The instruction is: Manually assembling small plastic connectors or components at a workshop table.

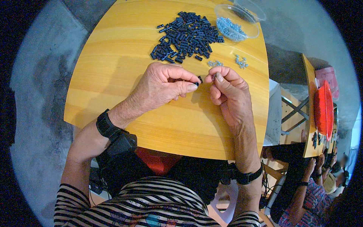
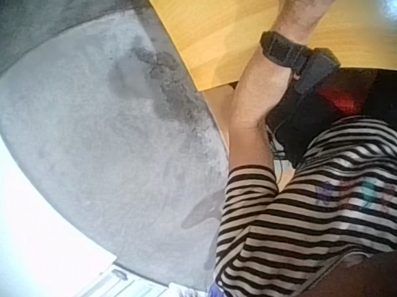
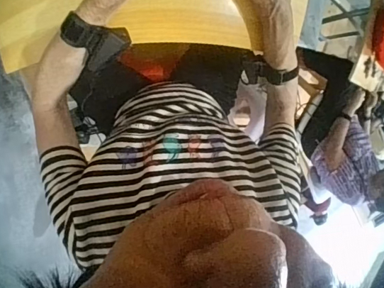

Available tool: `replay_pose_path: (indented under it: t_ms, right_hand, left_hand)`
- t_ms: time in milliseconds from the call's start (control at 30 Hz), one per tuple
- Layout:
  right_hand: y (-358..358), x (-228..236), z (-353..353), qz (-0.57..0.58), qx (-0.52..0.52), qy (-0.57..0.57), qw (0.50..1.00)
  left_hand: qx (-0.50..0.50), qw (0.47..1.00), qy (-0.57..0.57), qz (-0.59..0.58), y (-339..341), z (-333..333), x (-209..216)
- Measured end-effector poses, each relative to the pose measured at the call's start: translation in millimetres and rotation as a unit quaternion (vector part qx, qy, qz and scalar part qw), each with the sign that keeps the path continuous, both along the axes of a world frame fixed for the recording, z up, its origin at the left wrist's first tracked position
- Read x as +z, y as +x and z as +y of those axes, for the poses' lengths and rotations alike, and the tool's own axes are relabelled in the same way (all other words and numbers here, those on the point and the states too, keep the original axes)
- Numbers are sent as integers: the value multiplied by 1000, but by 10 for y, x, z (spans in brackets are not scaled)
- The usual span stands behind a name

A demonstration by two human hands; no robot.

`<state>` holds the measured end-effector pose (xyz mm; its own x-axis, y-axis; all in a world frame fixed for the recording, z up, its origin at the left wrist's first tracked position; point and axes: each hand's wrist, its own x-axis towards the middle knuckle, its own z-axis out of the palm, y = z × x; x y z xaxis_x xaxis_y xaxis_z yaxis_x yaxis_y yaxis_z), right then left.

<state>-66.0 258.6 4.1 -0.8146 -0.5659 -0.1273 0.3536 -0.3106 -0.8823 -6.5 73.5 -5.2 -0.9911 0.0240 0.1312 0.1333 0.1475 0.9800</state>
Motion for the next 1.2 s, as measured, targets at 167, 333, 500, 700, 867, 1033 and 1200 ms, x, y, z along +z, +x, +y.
replay_pose_path:
  t_ms: [167,333,500,700,867,1033,1200]
  right_hand:
    - [8,-8,16,4,10,-5,1000]
    - [16,-7,25,22,17,21,999]
    - [52,30,-6,38,13,51,998]
    - [57,46,-24,37,7,63,997]
    - [52,43,-11,60,-1,77,995]
    - [141,55,-80,137,-55,96,984]
    - [218,54,-118,306,-105,127,938]
  left_hand:
    - [8,1000,-19,23,-5,-11,-12]
    - [16,999,-21,33,-9,-8,-15]
    - [20,998,-11,52,-11,-8,-23]
    - [18,998,-31,53,-7,-19,0]
    - [6,1000,17,-10,5,-13,66]
    - [-24,991,107,-79,7,-55,94]
    - [-60,985,129,-100,25,-46,122]
